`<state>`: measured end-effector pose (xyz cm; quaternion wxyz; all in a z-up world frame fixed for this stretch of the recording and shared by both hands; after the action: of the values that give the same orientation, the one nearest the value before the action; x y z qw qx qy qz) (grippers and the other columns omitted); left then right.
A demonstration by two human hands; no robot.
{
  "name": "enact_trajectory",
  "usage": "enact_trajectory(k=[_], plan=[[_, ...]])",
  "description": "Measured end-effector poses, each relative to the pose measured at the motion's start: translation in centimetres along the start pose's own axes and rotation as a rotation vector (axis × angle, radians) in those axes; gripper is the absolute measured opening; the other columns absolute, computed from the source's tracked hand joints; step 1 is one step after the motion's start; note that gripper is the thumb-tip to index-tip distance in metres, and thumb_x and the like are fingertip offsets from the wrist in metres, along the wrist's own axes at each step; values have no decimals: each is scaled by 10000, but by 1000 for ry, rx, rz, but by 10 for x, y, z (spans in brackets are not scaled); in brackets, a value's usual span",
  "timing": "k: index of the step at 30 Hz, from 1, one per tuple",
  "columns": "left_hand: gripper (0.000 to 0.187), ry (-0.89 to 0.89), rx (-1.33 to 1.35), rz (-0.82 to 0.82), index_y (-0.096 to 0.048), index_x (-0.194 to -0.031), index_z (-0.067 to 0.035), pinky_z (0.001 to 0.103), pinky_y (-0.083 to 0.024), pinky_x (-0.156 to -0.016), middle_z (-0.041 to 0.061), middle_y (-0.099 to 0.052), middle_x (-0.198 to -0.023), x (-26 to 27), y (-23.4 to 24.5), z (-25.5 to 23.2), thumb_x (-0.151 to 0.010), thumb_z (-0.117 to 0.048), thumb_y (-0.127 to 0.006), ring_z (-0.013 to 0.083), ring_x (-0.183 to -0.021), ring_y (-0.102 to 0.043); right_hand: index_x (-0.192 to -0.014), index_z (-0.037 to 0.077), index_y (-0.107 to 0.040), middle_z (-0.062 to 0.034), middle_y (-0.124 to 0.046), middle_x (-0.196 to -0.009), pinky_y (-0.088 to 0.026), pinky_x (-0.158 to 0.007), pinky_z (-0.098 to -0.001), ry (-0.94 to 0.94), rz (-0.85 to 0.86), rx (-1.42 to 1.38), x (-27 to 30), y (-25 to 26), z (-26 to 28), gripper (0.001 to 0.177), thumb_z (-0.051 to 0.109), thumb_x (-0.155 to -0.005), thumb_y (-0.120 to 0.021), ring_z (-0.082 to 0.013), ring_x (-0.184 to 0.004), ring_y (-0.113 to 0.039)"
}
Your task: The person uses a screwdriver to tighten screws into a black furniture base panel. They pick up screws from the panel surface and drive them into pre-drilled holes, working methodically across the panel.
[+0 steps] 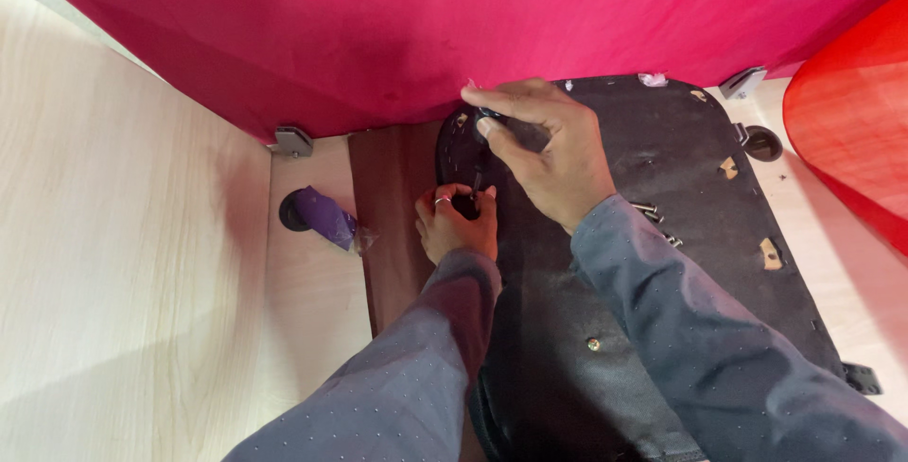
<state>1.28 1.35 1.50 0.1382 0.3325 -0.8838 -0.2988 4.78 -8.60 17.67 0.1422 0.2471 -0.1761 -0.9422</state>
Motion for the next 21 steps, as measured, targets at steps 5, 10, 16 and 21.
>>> enact_trajectory(k=[5, 10, 16, 21], plan=[[464, 71, 43, 48, -680, -1039, -198, 501, -522, -950, 10, -555, -1322, 1, 3, -4, -739, -508, -849, 298, -1209, -584, -1272, 131, -756, -105, -623, -1200, -553, -970, -284, -65, -11, -2, 0, 2, -2, 298, 69, -980, -745, -158, -1093, -641], [394, 70, 74, 58, -685, -1041, -203, 507, -532, -949, 12, -548, -1354, 0, 1, -1, -784, -471, -820, 301, -1229, -587, -1311, 160, -685, -14, -658, -1272, -516, -1056, -242, -61, 74, -188, 2, 5, -2, 362, 57, -972, -614, -93, -1196, -643], [254, 17, 107, 21, -724, -1016, -218, 503, -535, -932, 5, -588, -1328, -1, -3, 7, -878, -429, -752, 303, -1188, -617, -1320, 133, -738, -101, -614, -1245, -560, -963, -289, -86, -33, -26, 9, 1, -8, 330, 49, -1002, -705, -145, -1093, -633], [284, 31, 49, 45, -744, -1012, -259, 474, -547, -919, -20, -640, -1251, 0, 6, 5, -845, -487, -763, 274, -1145, -658, -1434, 110, -654, -50, -667, -1275, -495, -1022, -257, -151, 38, -245, 9, 6, -10, 426, -3, -1037, -552, -86, -1105, -604]])
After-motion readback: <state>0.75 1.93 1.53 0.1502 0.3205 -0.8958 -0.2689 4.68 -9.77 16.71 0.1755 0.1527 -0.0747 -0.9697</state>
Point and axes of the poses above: each hand's wrist, its own x-axis away from the middle knuckle, its own y-axis out of the back of the hand, z = x × y, the point moved 2 cm from there along -x, towards the middle knuckle
